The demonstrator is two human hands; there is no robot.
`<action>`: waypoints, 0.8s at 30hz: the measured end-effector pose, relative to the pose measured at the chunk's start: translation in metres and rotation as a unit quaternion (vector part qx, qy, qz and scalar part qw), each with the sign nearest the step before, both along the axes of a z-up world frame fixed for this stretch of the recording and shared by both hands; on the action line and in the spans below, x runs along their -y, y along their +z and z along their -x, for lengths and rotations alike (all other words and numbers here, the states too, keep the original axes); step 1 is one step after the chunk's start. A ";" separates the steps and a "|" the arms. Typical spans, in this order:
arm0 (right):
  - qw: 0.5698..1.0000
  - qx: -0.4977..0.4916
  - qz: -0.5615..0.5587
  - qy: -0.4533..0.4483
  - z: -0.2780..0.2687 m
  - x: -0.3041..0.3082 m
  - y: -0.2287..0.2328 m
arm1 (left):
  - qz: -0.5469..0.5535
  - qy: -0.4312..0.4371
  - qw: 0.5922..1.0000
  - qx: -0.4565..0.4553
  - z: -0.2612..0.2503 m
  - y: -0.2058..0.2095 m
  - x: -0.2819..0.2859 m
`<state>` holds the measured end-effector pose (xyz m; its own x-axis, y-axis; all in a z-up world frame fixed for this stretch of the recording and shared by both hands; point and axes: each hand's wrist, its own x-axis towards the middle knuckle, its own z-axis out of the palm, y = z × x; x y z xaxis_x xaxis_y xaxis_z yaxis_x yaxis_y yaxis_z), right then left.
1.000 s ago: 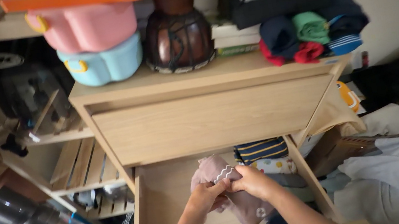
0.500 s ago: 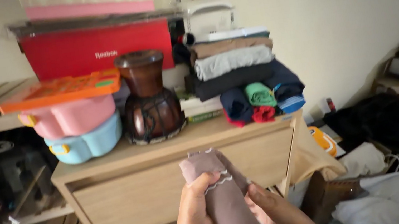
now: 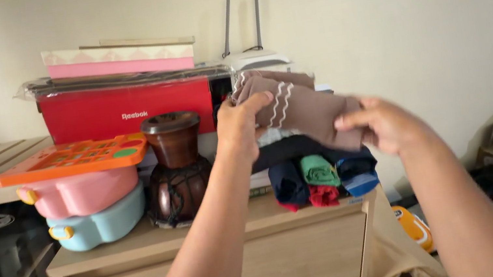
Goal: The person folds various garments and places them into a wooden drawer. The person repeatedly picks up folded clothes from a laundry basket, folds them by hand, and stacks them neatly inside the open drawer.
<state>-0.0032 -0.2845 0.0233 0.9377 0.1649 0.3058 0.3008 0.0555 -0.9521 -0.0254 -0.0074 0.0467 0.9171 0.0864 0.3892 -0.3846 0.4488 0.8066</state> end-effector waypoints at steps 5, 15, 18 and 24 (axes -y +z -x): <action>0.995 0.052 0.040 -0.071 -0.068 0.005 0.056 | -0.196 0.158 0.968 -0.002 -0.048 0.014 -0.005; 0.718 0.414 0.424 -0.366 -0.085 -0.064 0.012 | -0.469 0.422 0.730 0.264 -0.074 -0.022 0.004; 0.756 0.318 0.471 -0.325 -0.087 -0.080 0.004 | -0.592 0.413 0.637 0.270 -0.084 -0.039 0.015; 0.718 0.367 0.473 -0.355 -0.081 -0.080 -0.005 | -0.616 0.424 0.616 0.248 -0.081 -0.037 0.010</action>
